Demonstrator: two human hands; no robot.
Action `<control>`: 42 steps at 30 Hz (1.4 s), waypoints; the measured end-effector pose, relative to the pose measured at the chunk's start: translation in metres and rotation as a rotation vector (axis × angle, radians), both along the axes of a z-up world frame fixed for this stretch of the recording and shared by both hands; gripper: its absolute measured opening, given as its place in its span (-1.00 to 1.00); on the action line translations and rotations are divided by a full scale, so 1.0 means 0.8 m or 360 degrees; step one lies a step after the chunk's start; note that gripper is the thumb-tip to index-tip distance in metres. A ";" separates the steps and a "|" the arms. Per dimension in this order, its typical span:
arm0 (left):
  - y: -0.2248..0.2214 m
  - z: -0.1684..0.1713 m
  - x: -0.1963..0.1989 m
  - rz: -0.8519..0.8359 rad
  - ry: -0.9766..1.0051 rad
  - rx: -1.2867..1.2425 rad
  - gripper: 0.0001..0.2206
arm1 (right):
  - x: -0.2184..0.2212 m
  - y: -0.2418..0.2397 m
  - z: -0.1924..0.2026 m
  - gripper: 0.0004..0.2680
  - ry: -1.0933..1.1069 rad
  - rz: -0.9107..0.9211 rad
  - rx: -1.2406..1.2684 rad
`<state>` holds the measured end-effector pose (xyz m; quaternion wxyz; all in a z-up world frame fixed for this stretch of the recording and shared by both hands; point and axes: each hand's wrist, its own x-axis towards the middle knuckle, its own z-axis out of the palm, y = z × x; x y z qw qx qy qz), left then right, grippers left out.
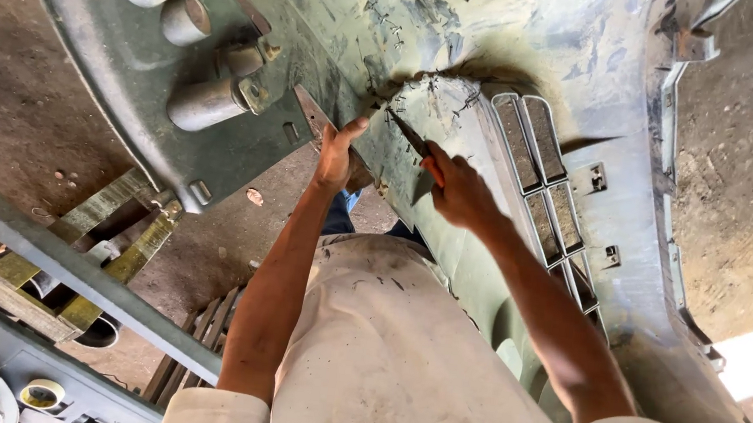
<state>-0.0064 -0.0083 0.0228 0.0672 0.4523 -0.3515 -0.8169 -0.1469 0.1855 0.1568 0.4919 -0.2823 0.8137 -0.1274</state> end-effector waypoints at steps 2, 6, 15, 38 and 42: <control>0.001 0.000 0.002 0.0061 0.0095 0.0024 -0.31 | 0.018 0.004 -0.004 -0.48 0.0078 -0.0079 -0.0098; -0.001 0.013 -0.004 0.0127 0.0270 0.0044 -0.43 | 0.040 0.009 -0.009 -0.50 0.0195 -0.0308 -0.0323; -0.005 -0.001 -0.001 -0.0021 0.0049 -0.0055 -0.33 | 0.056 0.008 -0.033 -0.52 0.0133 -0.0450 -0.0479; -0.003 -0.005 0.000 -0.0001 0.0044 -0.0043 -0.25 | 0.020 -0.011 -0.011 -0.68 0.0015 -0.0430 -0.0097; -0.004 -0.010 0.002 -0.0011 0.0071 -0.0011 -0.18 | 0.001 -0.004 -0.023 -0.88 0.0094 -0.0289 -0.0141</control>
